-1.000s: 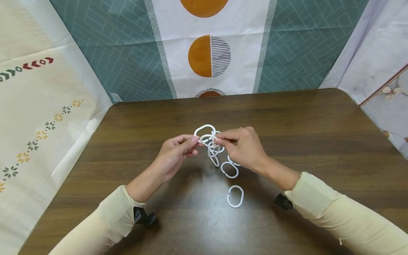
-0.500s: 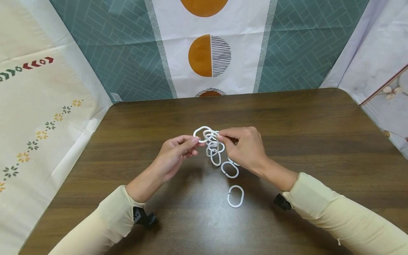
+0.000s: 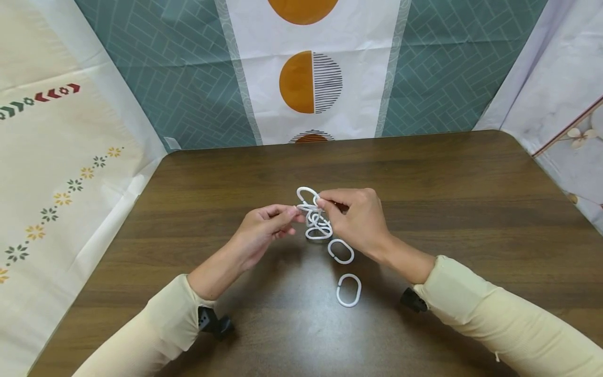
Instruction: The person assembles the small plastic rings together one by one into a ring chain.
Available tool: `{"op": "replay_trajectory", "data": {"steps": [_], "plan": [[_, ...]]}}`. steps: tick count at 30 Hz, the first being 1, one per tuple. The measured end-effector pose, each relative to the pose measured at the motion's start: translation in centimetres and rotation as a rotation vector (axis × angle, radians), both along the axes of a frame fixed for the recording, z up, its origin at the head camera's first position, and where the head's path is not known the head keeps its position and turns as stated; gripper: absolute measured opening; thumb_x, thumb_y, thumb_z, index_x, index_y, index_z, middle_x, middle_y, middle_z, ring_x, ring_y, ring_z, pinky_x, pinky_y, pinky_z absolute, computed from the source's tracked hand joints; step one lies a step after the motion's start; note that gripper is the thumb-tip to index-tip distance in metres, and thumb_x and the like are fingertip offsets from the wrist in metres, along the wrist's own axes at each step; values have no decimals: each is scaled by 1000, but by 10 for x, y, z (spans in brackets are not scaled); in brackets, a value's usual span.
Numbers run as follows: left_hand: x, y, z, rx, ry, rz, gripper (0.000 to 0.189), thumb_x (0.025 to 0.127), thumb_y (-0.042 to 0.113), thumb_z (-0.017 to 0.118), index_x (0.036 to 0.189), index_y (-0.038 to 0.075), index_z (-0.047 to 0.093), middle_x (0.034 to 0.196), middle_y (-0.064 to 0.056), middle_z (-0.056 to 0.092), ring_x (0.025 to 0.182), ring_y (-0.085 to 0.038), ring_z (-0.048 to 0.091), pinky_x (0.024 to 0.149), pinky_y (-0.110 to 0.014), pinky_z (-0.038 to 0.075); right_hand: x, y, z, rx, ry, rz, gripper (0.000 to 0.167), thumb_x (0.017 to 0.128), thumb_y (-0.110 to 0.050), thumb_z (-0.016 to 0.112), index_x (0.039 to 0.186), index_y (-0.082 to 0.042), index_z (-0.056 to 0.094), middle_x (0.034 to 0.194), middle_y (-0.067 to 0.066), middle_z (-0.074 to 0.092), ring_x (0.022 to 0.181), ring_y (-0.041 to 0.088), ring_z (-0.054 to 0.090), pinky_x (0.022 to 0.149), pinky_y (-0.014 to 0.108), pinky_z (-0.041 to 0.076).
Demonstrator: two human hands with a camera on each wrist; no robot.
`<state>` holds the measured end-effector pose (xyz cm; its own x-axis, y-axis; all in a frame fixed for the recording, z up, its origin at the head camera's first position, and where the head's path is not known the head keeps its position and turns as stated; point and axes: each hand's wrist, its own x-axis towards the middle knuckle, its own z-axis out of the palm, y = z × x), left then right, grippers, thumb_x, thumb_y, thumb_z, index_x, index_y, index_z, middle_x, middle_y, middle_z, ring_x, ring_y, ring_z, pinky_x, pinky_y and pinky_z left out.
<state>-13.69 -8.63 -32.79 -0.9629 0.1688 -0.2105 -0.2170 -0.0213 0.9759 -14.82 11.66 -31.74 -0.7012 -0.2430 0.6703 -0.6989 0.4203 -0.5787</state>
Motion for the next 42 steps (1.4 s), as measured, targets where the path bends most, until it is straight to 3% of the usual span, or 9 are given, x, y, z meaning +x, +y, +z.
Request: {"op": "replay_trajectory", "data": {"steps": [9, 18, 25, 29, 36, 42], "plan": [[0, -2, 3, -32, 5, 118, 25, 90, 19, 69, 108, 2, 69, 94, -5, 69, 76, -17, 61, 79, -35, 48, 1, -1, 2, -21, -27, 6, 11, 80, 3, 74, 85, -6, 78, 75, -1, 73, 55, 3, 55, 51, 16, 42], [0, 4, 0, -8, 54, 45, 24, 86, 14, 73, 108, 3, 72, 84, 5, 67, 71, -11, 59, 74, -29, 46, 2, -3, 1, -35, -63, 20, 12, 80, 1, 75, 88, -8, 78, 76, -1, 73, 53, 7, 56, 49, 15, 41], [1, 7, -1, 40, 60, 57, 12, 84, 8, 74, 96, 6, 71, 81, 5, 65, 67, -11, 59, 71, -29, 45, 4, -8, 2, -48, -110, 18, 11, 81, -1, 74, 88, -7, 78, 73, -1, 72, 53, 10, 55, 48, 16, 40], [1, 7, 0, 89, 87, 88, 9, 85, 8, 72, 94, 5, 69, 81, 3, 65, 66, -11, 59, 68, -26, 45, 5, -8, 4, -46, -178, 22, 7, 83, -4, 74, 88, -7, 78, 67, -2, 69, 52, 12, 53, 47, 18, 39], [1, 3, 4, 160, 123, 129, 13, 89, 5, 67, 100, -1, 64, 86, -2, 70, 63, -10, 60, 69, -24, 48, 1, 0, 7, 17, -439, 125, 6, 85, -15, 75, 87, -10, 77, 69, -2, 69, 56, 14, 60, 49, 22, 45], [0, -5, 5, 168, 109, 174, 15, 89, 4, 67, 102, -2, 64, 85, -3, 70, 65, -8, 58, 67, -20, 48, -15, 22, 3, 160, -468, 136, 8, 85, -18, 75, 92, -16, 76, 80, -3, 71, 65, 14, 58, 56, 23, 45]]}}
